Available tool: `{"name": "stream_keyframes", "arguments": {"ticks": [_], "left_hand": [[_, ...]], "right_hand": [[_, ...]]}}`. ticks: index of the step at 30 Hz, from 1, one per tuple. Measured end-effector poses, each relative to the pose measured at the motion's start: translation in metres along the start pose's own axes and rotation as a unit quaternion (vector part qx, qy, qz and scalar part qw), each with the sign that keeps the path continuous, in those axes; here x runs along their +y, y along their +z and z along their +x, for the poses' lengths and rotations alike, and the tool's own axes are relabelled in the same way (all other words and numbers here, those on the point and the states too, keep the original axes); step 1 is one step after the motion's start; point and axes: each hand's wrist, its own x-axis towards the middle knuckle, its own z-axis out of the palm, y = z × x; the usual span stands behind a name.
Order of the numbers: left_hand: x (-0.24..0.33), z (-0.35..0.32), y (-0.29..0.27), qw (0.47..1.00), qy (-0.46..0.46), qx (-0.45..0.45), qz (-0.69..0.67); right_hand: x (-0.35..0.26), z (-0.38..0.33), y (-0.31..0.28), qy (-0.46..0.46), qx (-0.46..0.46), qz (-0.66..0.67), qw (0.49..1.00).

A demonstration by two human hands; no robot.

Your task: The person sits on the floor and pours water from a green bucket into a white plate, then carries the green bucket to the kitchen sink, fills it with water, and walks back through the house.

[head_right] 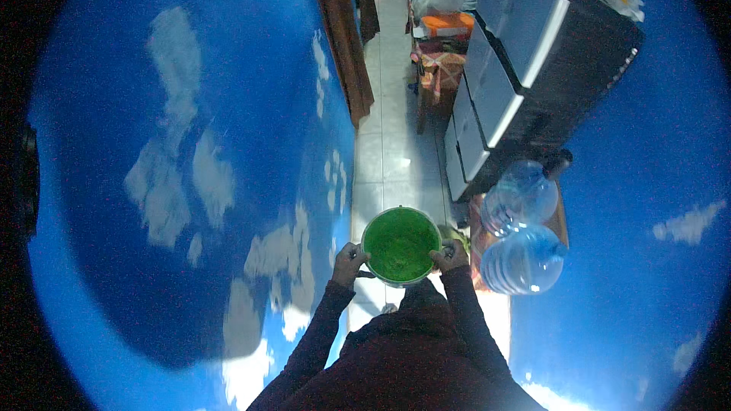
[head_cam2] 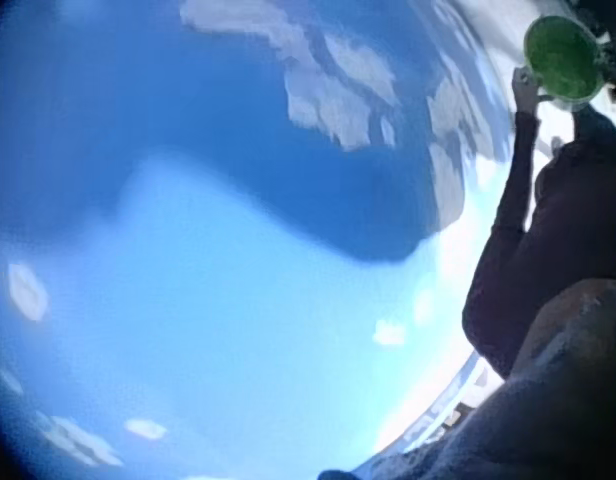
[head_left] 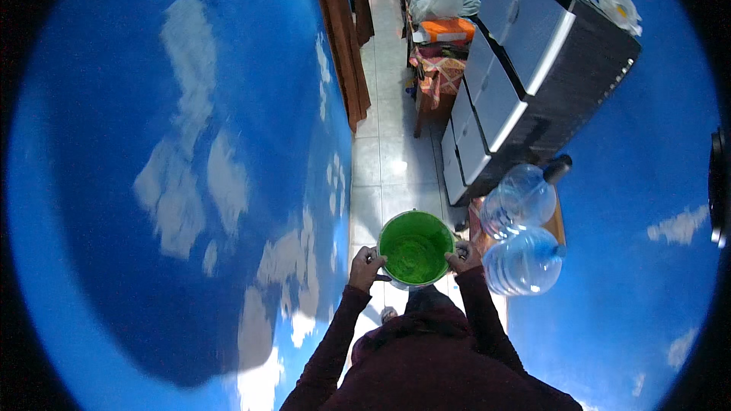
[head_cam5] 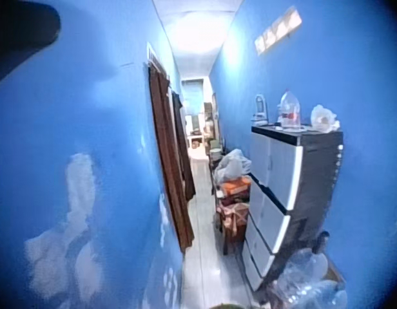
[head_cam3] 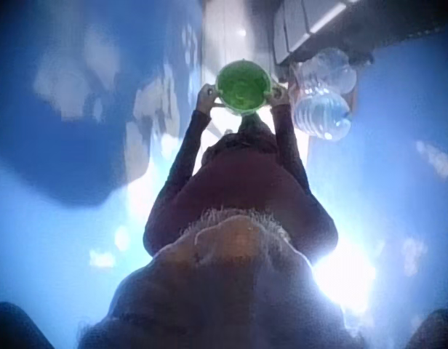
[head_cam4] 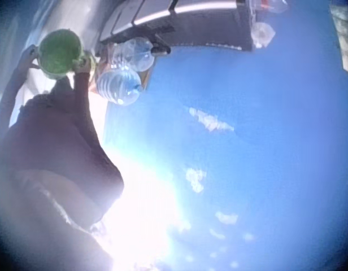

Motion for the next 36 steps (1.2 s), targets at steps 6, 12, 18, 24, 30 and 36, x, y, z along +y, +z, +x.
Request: {"name": "stream_keyframes", "arguments": {"ticks": [6,12,18,24,30,36], "left_hand": [[0.055,0.167,0.019,1.000,-0.012,0.007,0.003],[0.145,0.317,0.044,1.000,-0.011,0.010,0.010],[0.189,0.476,0.043,0.995,0.012,0.061,0.081],[0.270,0.623,0.048,0.992,0.031,0.037,0.118],[0.325,0.792,0.025,0.993,0.006,-0.008,0.116],[0.428,0.928,0.050,0.991,0.009,-0.048,0.124]], "right_hand": [[0.032,0.188,0.045,0.067,-0.003,0.076,0.995],[-0.052,0.362,0.049,0.006,-0.011,0.038,0.999],[-0.090,0.518,0.087,-0.010,-0.002,0.068,0.998],[-0.084,0.667,0.145,0.009,0.012,0.116,0.993],[-0.128,0.808,0.187,0.114,-0.001,0.187,0.976],[-0.171,0.945,0.219,0.110,0.039,0.221,0.968]]}}
